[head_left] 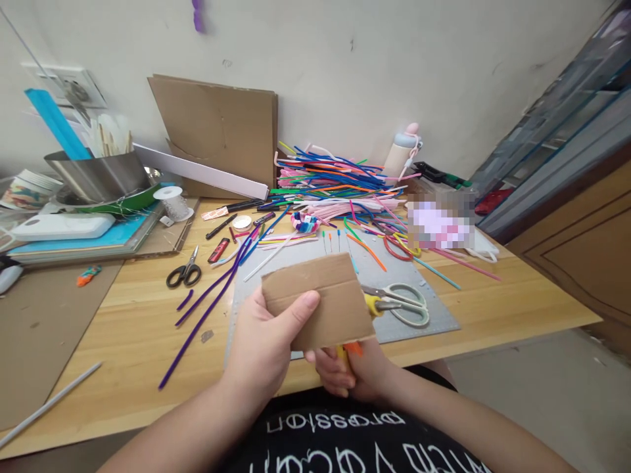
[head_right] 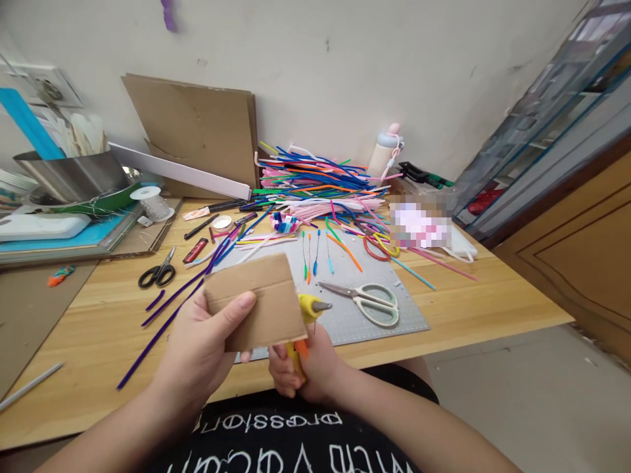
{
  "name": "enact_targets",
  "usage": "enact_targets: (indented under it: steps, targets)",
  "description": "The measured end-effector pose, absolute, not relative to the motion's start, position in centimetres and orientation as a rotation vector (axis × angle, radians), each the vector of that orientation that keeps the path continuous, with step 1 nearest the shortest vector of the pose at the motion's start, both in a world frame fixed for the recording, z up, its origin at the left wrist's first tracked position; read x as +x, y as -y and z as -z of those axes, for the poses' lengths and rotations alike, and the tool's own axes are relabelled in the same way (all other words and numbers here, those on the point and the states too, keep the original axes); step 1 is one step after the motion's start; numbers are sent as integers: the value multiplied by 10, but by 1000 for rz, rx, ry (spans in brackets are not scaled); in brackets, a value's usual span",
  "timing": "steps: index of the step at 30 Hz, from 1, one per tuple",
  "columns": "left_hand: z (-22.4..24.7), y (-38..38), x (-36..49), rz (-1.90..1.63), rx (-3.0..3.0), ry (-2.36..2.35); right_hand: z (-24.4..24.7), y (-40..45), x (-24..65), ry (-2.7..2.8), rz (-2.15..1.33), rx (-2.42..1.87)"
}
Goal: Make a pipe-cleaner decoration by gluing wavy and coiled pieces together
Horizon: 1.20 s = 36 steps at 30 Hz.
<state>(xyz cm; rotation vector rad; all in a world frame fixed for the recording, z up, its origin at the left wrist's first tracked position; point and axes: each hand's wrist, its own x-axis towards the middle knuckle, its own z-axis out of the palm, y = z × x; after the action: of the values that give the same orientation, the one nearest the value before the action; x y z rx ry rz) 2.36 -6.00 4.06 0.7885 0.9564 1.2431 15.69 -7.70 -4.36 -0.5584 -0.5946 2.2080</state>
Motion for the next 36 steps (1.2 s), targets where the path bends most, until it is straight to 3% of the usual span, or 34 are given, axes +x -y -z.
enact_targets:
  steps: [4,13,36]
  targets:
    - [-48,54,17,-1360,792,-919,38,70,165,542,-2310,-309]
    - [-42,44,14,-1209,883,-855,34,67,168,572,-2444,-108]
    - [-33,49,20,-1323,965,-932,31,72,161,502,-2456,-372]
